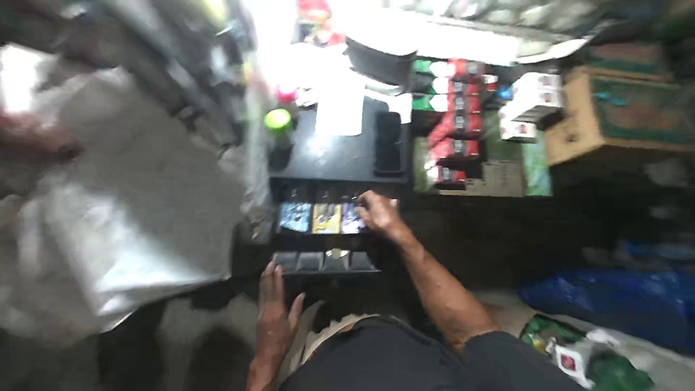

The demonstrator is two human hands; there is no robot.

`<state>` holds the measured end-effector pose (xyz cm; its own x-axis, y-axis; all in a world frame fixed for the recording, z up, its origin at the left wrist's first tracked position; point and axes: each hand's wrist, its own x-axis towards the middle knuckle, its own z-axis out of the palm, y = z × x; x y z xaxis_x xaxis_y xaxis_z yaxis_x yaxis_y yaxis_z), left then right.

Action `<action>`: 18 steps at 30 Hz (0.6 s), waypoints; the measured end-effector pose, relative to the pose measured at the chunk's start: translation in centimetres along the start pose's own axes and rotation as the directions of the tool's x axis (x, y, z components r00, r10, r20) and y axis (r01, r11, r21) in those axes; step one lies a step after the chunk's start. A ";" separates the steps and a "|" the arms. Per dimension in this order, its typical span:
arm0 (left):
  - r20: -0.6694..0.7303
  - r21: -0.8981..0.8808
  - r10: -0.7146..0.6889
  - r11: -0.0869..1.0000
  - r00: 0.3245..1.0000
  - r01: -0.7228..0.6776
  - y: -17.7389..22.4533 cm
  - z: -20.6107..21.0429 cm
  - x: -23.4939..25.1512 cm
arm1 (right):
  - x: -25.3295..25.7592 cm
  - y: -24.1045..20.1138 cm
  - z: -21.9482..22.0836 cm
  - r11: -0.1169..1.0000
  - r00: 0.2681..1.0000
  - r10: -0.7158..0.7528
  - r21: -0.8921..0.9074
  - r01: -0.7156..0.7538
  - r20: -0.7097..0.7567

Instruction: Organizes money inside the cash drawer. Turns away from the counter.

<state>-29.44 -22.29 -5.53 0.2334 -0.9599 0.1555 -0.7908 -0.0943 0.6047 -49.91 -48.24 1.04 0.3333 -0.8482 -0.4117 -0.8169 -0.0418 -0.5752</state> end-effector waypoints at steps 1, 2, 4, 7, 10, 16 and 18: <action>0.008 0.011 0.012 1.000 1.000 -0.012 0.2 -0.1 0.2 | -0.1 -0.4 -0.4 0.999 0.999 0.029 0.017 -0.029 0.026; 0.019 0.023 0.019 1.000 1.000 -0.019 0.4 -0.2 0.3 | -0.1 -0.6 -0.8 0.998 0.997 0.050 0.025 -0.052 0.060; 0.045 0.009 0.023 1.000 0.999 -0.023 0.4 -0.4 0.4 | -0.1 -0.7 -1.6 0.998 0.992 0.047 0.039 -0.052 0.118; 0.062 -0.001 0.017 1.000 0.998 -0.017 0.3 -0.6 0.4 | -0.3 -0.5 -1.7 0.999 0.993 0.000 0.050 -0.006 0.120; 0.055 0.006 0.020 1.000 0.998 -0.020 0.0 -0.3 0.4 | -0.3 -0.4 -1.7 0.999 0.992 0.008 0.049 -0.015 0.125; 0.031 0.012 0.036 0.999 0.999 -0.036 0.4 0.0 0.7 | -0.2 0.7 -0.8 0.999 0.999 -0.001 0.032 0.000 0.044; 0.025 0.005 0.021 1.000 0.999 -0.021 0.4 0.0 0.6 | -0.6 0.9 -0.5 0.999 0.999 -0.034 0.034 0.034 0.010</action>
<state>-29.60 -22.88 -5.21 0.2028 -0.9678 0.1489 -0.7986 -0.0755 0.5971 -51.08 -48.02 1.10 0.3658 -0.8408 -0.3991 -0.7889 -0.0526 -0.6123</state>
